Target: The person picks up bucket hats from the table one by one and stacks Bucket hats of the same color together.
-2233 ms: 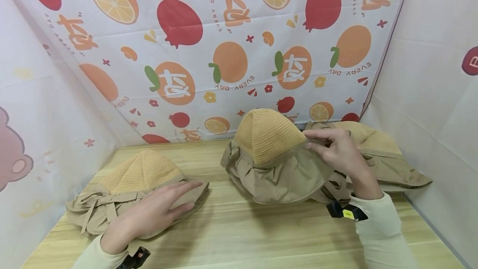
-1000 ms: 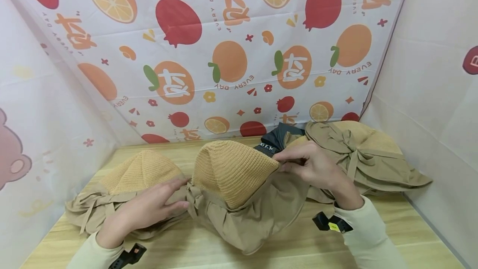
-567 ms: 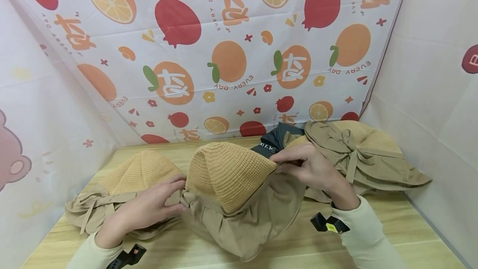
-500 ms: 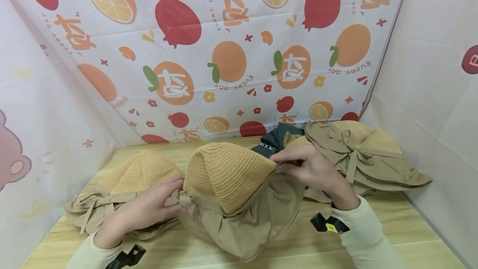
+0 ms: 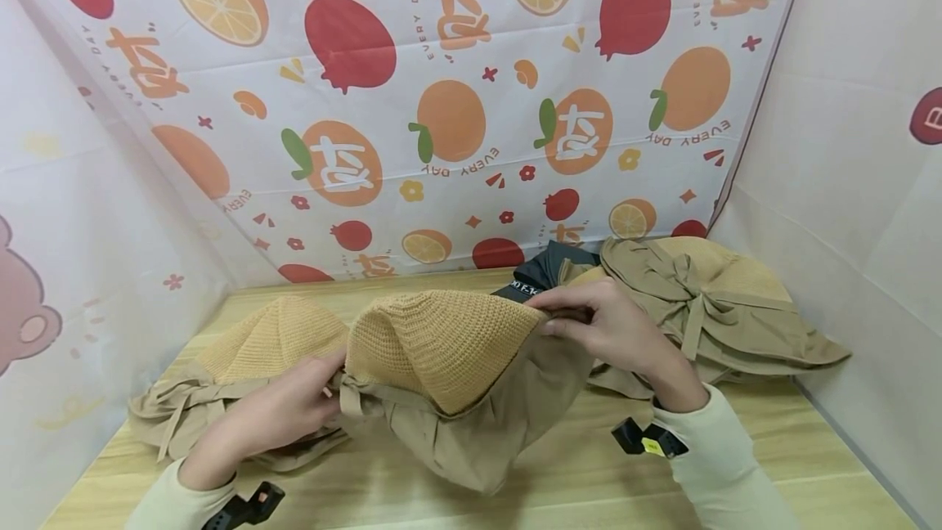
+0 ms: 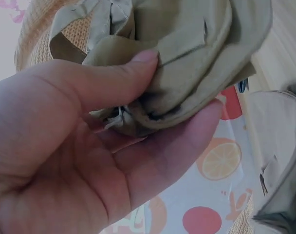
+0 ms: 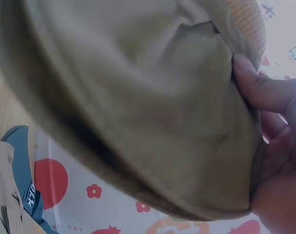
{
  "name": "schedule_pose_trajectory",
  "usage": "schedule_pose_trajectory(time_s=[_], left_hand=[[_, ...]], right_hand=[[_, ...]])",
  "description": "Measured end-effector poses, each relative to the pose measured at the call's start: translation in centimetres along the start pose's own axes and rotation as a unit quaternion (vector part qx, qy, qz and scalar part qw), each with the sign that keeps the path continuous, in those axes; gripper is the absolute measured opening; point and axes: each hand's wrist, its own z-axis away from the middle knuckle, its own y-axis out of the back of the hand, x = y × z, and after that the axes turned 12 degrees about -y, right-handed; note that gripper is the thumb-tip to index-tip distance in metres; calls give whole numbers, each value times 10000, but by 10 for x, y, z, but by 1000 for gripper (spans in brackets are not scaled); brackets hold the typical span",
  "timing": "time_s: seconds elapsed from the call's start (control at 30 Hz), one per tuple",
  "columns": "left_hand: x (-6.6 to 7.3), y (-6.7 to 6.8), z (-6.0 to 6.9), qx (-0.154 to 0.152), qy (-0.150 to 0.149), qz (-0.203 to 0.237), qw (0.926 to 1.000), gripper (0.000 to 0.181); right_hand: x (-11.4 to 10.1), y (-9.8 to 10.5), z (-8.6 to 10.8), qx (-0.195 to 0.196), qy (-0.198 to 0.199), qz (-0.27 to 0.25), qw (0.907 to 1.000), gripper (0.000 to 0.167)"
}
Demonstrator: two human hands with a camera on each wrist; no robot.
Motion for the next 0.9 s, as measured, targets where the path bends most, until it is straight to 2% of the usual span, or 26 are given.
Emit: schedule_pose_trajectory(time_s=[0.2, 0.37, 0.53, 0.63, 0.77, 0.9], left_hand=[[-1, 2, 2, 182, 6, -83, 9998, 62], [0, 3, -2, 456, 291, -114, 9985, 55], [-1, 7, -4, 663, 592, 43, 9960, 46], [-1, 10, -3, 662, 661, 64, 9956, 44], [-4, 14, 1, 629, 617, -62, 9961, 43], [-5, 17, 3, 682, 617, -169, 9956, 43]], right_hand=[[3, -3, -1, 136, -620, 620, 9961, 28], [6, -6, -2, 295, -979, 987, 9898, 22], [10, -8, -3, 466, -1046, 1399, 9835, 19], [11, -9, -4, 346, -1100, 1572, 9808, 19], [11, -11, -5, 8, -1250, 1561, 9798, 20], [10, -13, -5, -161, -1270, 1523, 9800, 21]])
